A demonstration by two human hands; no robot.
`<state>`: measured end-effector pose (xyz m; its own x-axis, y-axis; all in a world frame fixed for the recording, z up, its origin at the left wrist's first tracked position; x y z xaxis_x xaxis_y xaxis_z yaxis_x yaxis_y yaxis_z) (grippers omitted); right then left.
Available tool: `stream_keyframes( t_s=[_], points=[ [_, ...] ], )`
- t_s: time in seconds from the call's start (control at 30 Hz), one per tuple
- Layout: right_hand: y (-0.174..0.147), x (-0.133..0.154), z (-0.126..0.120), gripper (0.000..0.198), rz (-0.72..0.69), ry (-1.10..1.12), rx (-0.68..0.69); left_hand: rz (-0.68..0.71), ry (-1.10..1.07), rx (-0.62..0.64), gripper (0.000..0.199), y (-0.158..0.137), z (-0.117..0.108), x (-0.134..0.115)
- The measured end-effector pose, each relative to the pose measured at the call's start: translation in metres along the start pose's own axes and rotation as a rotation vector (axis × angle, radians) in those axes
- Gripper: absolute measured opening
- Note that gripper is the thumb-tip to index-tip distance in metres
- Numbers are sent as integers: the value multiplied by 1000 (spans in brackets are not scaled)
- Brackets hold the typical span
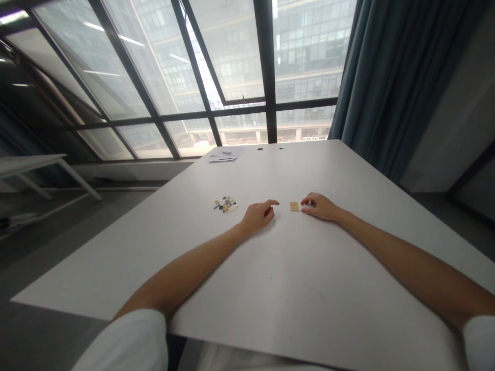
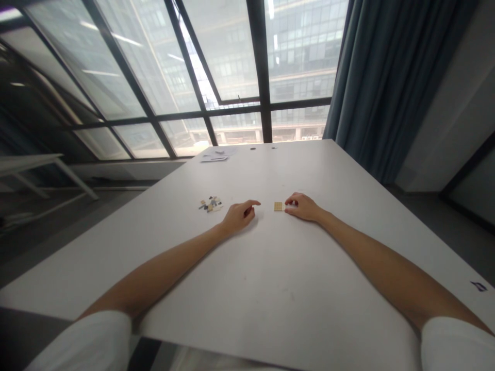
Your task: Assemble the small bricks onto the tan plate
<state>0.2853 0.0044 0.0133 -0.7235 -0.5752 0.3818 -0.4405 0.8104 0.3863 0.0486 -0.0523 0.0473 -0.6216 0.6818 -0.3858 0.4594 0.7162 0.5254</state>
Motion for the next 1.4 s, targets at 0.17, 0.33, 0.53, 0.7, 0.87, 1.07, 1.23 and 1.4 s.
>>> stream_keyframes(
  t_s=[0.17, 0.33, 0.53, 0.7, 0.87, 1.07, 1.23, 1.4],
  points=[
    [0, -2, 0, 25, 10, 39, -70, 0, -17, -13, 34, 1, -1, 0],
    [1, -6, -20, 23, 89, 105, -361, -14, -24, -6, 33, 1, 0, 2],
    [-6, 43, -40, 18, 16, 173, -551, -53, 4, 47, 34, 1, 3, 4],
    [-16, 102, -18, 15, -149, 119, -332, -80, 65, 129, 34, 1, 8, 6],
    [-26, 128, 16, 27, -333, 10, -23, -110, 100, 239, 36, 1, 16, 8],
    [-27, 124, 32, 22, -380, -20, 104, -94, 148, 333, 36, 1, 23, 6],
    [-26, 124, 33, 20, -370, -30, 106, -73, 174, 362, 34, 1, 23, 2],
    [-25, 122, 34, 19, -353, -14, 115, -84, 170, 376, 35, 1, 22, 1]
  ],
)
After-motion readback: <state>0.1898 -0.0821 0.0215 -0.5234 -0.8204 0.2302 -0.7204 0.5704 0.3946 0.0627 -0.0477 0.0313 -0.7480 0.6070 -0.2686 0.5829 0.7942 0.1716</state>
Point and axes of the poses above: each hand's wrist, its own y-axis towards the middle knuckle, its own z-axis out of the palm, x = y × z, the point moved 7 cm from there along y, towards the middle knuckle, and after that the axes turned 7 degrees about -y, right-handed, at the moved point
